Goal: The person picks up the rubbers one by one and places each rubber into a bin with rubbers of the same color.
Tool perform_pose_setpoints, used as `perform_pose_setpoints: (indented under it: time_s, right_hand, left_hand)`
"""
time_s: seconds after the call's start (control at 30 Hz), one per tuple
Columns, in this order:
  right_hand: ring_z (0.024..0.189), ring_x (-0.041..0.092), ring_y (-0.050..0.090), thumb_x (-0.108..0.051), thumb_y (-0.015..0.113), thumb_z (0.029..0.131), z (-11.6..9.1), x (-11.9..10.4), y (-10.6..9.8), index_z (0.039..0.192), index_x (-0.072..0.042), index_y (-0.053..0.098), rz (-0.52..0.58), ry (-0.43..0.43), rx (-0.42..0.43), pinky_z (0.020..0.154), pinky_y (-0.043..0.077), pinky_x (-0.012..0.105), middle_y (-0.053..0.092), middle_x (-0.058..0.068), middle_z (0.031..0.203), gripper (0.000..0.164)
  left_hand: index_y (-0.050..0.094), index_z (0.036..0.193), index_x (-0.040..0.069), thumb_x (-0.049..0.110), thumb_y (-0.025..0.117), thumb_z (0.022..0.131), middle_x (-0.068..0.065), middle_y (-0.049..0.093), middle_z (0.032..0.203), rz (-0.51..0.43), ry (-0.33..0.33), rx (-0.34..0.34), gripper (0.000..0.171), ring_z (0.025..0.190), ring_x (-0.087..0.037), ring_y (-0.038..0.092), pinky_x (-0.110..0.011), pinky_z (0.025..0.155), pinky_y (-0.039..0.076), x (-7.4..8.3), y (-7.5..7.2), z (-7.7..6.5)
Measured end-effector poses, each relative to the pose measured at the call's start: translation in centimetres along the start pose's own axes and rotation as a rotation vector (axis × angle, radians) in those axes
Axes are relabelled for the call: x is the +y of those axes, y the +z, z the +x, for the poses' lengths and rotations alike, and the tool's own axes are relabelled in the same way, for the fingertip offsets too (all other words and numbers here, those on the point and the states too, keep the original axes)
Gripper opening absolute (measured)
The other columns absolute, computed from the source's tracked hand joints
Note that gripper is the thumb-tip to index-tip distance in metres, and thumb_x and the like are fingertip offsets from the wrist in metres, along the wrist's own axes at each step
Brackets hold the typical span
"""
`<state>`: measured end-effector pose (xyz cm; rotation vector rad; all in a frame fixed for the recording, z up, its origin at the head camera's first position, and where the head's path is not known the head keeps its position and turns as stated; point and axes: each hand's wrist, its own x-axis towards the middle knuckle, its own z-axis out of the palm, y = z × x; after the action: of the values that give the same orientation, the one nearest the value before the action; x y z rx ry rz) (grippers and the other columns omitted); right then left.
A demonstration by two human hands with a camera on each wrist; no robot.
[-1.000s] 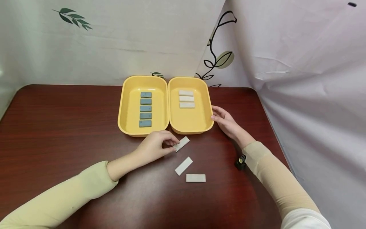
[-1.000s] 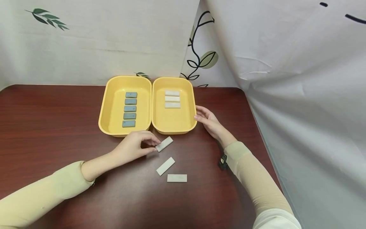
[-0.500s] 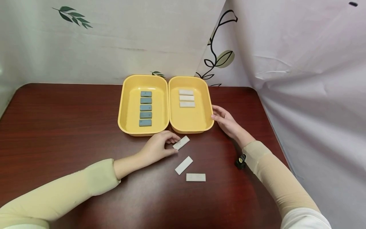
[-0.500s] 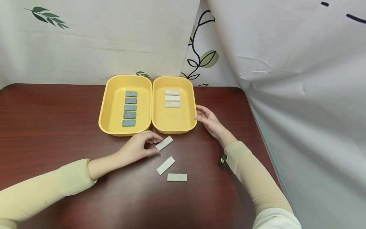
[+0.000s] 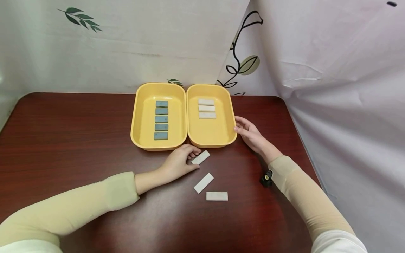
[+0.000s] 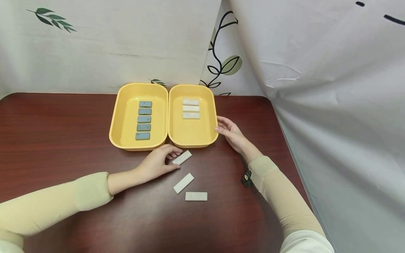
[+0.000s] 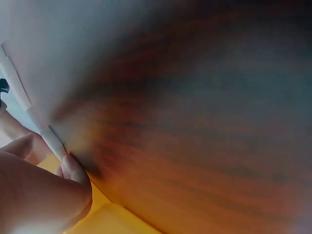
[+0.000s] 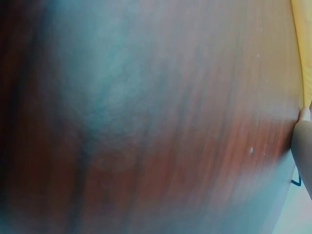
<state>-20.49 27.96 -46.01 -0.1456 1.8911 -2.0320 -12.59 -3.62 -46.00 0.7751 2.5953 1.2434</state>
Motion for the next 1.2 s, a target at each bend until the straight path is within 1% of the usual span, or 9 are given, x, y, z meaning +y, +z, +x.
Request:
perform_pose_setpoints:
  time_s: [0.2,0.43,0.63,0.83,1.0,1.2]
  right_hand:
    - [0.122,0.002,0.060,0.005,0.045,0.105,-0.1,-0.1,-0.1,0.163,0.009,0.025,-0.007,0.002,-0.005,0.109,0.043,0.015,0.063,-0.010,0.130,0.061]
    - [0.122,0.002,0.060,0.004,0.045,0.105,0.0,0.0,-0.2,0.163,0.008,0.025,-0.014,0.002,-0.010,0.109,0.043,0.016,0.063,-0.010,0.130,0.061]
    - [0.121,0.002,0.061,0.004,0.046,0.106,0.0,0.2,-0.3,0.161,0.009,0.027,-0.011,-0.007,-0.018,0.109,0.043,0.016,0.064,-0.009,0.129,0.059]
    - [0.121,0.003,0.061,0.005,0.046,0.105,-0.1,0.0,-0.1,0.162,0.008,0.026,-0.006,0.003,-0.008,0.108,0.044,0.016,0.064,-0.009,0.129,0.061]
    - [0.121,0.002,0.061,0.005,0.046,0.105,-0.1,-0.1,-0.1,0.163,0.008,0.026,-0.013,0.012,-0.003,0.108,0.044,0.015,0.063,-0.009,0.130,0.061]
    - [0.122,0.001,0.060,0.005,0.046,0.106,-0.2,-0.1,-0.1,0.163,0.007,0.027,-0.021,0.017,-0.002,0.109,0.043,0.014,0.063,-0.010,0.131,0.060]
  left_hand:
    - [0.074,0.115,0.001,0.005,0.089,0.083,-0.008,0.071,0.105,0.012,-0.051,0.009,0.036,0.092,-0.019,0.067,-0.032,0.084,0.058,0.1,0.2,0.6]
    - [0.076,0.110,0.002,0.009,0.091,0.080,-0.005,0.072,0.099,0.059,-0.066,-0.005,0.034,0.086,-0.014,0.065,-0.026,0.079,0.055,0.2,0.2,0.9]
    - [0.078,0.109,0.002,0.008,0.091,0.080,-0.005,0.075,0.099,0.084,-0.094,-0.024,0.033,0.086,-0.014,0.066,-0.027,0.080,0.055,0.8,0.0,0.9]
    - [0.080,0.107,0.003,0.006,0.090,0.079,-0.005,0.074,0.098,0.092,-0.100,-0.014,0.030,0.087,-0.015,0.067,-0.028,0.080,0.056,1.0,0.1,0.8]
    - [0.080,0.108,0.003,0.003,0.089,0.079,-0.006,0.073,0.098,0.080,-0.104,-0.013,0.030,0.087,-0.016,0.066,-0.028,0.079,0.055,1.1,0.1,0.6]
    - [0.080,0.104,0.006,0.001,0.089,0.077,-0.004,0.071,0.095,0.080,-0.073,-0.021,0.029,0.084,-0.013,0.064,-0.025,0.077,0.054,1.0,0.0,0.6]
